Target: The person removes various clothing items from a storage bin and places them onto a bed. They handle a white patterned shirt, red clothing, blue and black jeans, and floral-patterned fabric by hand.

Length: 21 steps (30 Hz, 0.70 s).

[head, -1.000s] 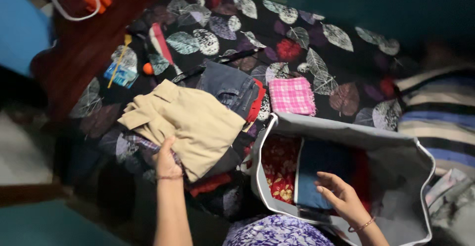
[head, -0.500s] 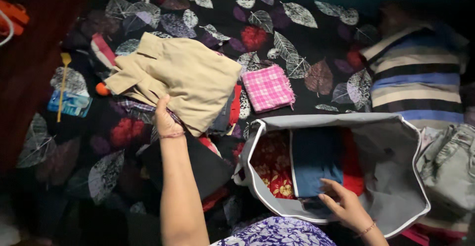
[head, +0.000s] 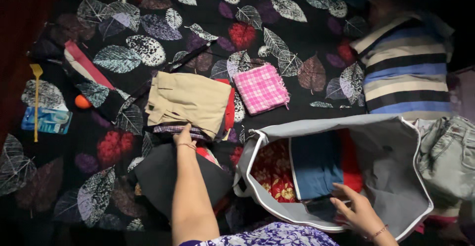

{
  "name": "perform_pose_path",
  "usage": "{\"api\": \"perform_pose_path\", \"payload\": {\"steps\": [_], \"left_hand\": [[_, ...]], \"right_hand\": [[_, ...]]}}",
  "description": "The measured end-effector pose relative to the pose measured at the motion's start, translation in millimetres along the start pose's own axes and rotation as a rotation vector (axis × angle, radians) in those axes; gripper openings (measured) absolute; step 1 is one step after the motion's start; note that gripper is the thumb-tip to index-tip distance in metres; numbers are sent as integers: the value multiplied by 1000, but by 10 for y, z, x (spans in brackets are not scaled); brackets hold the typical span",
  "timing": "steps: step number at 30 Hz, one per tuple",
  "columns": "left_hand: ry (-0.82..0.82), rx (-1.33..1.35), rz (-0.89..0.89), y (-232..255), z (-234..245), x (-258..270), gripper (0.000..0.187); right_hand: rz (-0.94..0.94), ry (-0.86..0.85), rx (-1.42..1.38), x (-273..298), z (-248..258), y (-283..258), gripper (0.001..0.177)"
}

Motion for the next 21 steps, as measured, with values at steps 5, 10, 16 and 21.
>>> {"api": "perform_pose_path", "payload": {"steps": [5,10,16,21], "left_hand": [[109,-184,-365,-15,-13,-74,62],[81,-170,-221,-53,68,-65,65],[81,-261,-201,-231,209,49,92],[-82,-416,-368,-522,347,222,99]], "right_hand": [[28,-14,25,-92,-31,51,55],[68,-24,51,-164,-80,44,55],[103,-63,103,-281,-136,59,53],[164,-91,91,-418,-109,74,52]]}}
Point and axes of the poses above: each hand's wrist, its own x-axis away from the middle knuckle, its own z-axis out of the back of the hand, y = z × x, the point moved 4 cm from there along -x, towards the middle knuckle, and after that the axes turned 10 degrees about z, right-handed, at the moved point
